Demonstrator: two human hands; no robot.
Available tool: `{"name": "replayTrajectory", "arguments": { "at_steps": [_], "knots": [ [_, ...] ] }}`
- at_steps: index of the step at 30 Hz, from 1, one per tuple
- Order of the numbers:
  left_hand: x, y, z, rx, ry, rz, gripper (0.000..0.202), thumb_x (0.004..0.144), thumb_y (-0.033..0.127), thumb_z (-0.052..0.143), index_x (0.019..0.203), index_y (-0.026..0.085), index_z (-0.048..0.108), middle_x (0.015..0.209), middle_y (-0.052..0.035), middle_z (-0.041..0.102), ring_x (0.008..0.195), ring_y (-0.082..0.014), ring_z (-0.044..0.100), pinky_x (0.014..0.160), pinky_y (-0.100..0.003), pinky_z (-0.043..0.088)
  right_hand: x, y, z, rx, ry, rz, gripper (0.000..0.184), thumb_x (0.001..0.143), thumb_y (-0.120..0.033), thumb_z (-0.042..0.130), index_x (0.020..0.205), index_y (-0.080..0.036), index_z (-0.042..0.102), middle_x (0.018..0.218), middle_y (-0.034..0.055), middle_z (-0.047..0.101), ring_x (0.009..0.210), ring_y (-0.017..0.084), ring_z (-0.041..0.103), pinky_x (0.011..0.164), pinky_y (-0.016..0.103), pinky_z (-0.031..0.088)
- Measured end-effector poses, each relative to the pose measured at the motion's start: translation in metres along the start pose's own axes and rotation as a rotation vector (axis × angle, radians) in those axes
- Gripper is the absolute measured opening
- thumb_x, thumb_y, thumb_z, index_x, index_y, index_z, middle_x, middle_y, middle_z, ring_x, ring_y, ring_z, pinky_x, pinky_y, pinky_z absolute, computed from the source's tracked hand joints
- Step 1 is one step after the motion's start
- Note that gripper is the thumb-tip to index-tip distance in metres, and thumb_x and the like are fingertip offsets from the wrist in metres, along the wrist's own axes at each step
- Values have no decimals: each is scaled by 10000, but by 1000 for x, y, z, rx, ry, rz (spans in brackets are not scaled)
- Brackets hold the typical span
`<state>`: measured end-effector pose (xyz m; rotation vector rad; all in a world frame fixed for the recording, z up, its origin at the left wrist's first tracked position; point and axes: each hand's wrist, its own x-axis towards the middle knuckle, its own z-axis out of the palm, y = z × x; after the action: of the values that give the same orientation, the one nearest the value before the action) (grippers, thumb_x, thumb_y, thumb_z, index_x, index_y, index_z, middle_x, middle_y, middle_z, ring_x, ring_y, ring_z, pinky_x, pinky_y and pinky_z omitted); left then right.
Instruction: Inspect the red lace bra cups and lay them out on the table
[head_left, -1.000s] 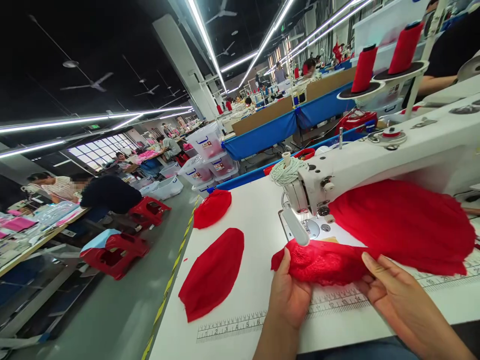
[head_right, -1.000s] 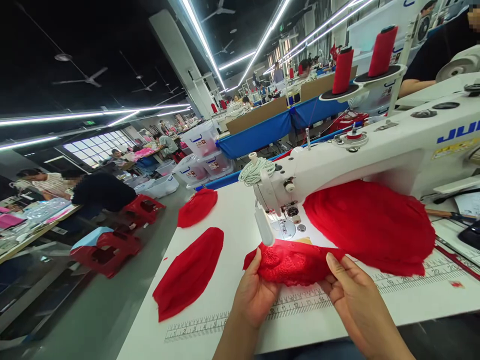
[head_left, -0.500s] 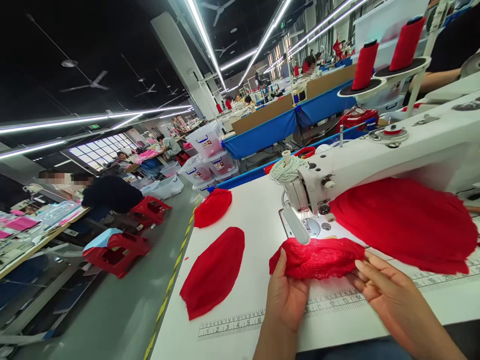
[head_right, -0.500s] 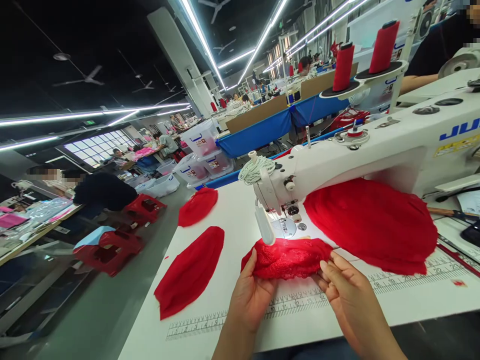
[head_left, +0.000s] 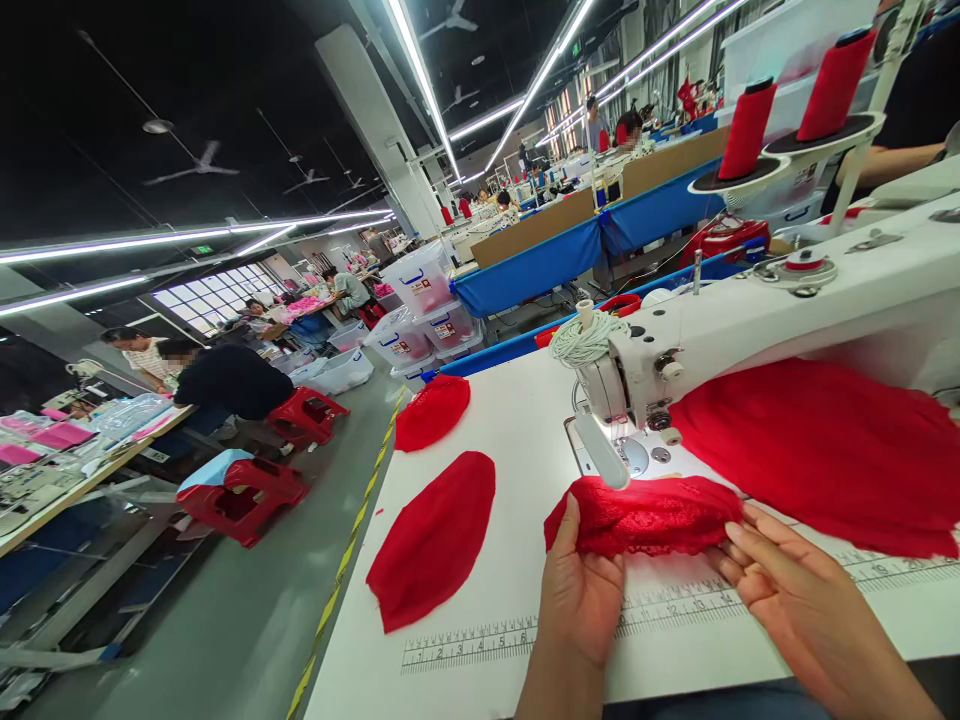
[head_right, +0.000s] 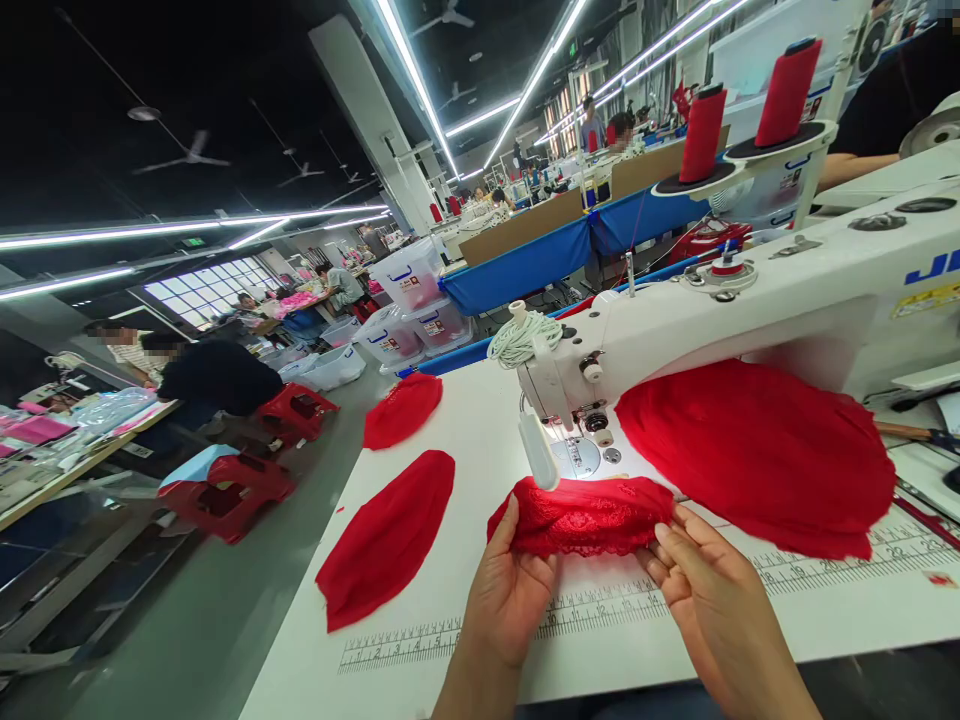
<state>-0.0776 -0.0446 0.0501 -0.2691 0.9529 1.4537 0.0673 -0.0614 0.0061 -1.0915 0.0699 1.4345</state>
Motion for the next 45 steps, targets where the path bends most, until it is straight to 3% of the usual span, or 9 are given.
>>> {"name": "replayTrajectory", "arguments": {
  "at_steps": [10, 16, 20, 30, 33, 35, 38, 42, 45],
  "knots": [
    [1, -5, -3, 40, -55, 10, 146, 916, 147, 589, 865, 112, 721, 900, -102, 771, 817, -188, 744, 749, -280, 625, 4, 3, -1, -29, -10, -54, 638, 407, -243, 832, 1008, -253, 615, 1153, 45, 683, 1099, 298, 644, 646, 270, 655],
    [7, -2, -6, 59, -58, 19, 174, 935, 134, 551, 901, 101, 719, 919, -118, 771, 847, -189, 743, 802, -310, 621, 3, 12, -2, -180, -23, -179, 749, 508, -386, 835, 1191, -226, 575, 1237, 88, 660, 1311, 302, 494, 912, 314, 572],
    [9, 0, -9, 100, -65, 40, 204, 946, 108, 515, 924, 110, 718, 905, -110, 774, 849, -179, 743, 814, -310, 618, 1, 16, 0, -411, -100, -359, 813, 587, -508, 767, 1290, -169, 539, 1262, 142, 658, 1290, 330, 513, 1048, 429, 469],
    [2, 6, -9, 128, -25, 43, 227, 951, 183, 524, 854, 144, 725, 857, -78, 771, 793, -163, 731, 798, -288, 602, -3, 21, -21, -607, -121, -593, 569, 753, -490, 652, 1250, -227, 564, 1143, 86, 705, 1093, 280, 647, 883, 350, 556],
    [-4, 12, -23, 363, -213, -35, 215, 770, 276, 781, 938, 146, 745, 892, -95, 765, 854, -227, 728, 819, -329, 587, 1, 12, -26, -585, -99, -679, 516, 732, -478, 709, 1176, -239, 593, 1208, 88, 659, 1101, 277, 622, 906, 349, 536],
    [-8, 17, -30, 592, -409, -128, 376, 617, 288, 893, 921, 115, 753, 863, -119, 756, 842, -257, 724, 802, -324, 570, 2, 6, -22, -575, -188, -606, 473, 747, -519, 715, 1124, -241, 642, 1197, 90, 661, 1146, 288, 592, 943, 361, 513],
    [-9, 27, -28, 861, -625, -234, 462, 546, 361, 927, 883, 94, 759, 818, -121, 742, 788, -232, 712, 778, -282, 540, -3, 2, -9, -583, -447, -269, 477, 776, -632, 654, 986, -209, 721, 1075, 108, 706, 1026, 300, 636, 903, 407, 523],
    [-3, 42, -7, 1059, -741, -212, 431, 545, 396, 916, 816, 99, 762, 767, -88, 722, 747, -173, 672, 762, -227, 504, -14, -2, 6, -540, -632, 2, 465, 770, -619, 681, 808, -158, 723, 811, 77, 706, 745, 227, 635, 731, 334, 525],
    [9, 52, 5, 1178, -784, -143, 354, 569, 388, 900, 733, 114, 748, 751, -66, 707, 739, -154, 644, 762, -222, 485, -12, -6, 9, -430, -751, 95, 430, 779, -571, 720, 836, -146, 719, 758, 56, 682, 706, 196, 617, 704, 298, 508]
  ]
}}
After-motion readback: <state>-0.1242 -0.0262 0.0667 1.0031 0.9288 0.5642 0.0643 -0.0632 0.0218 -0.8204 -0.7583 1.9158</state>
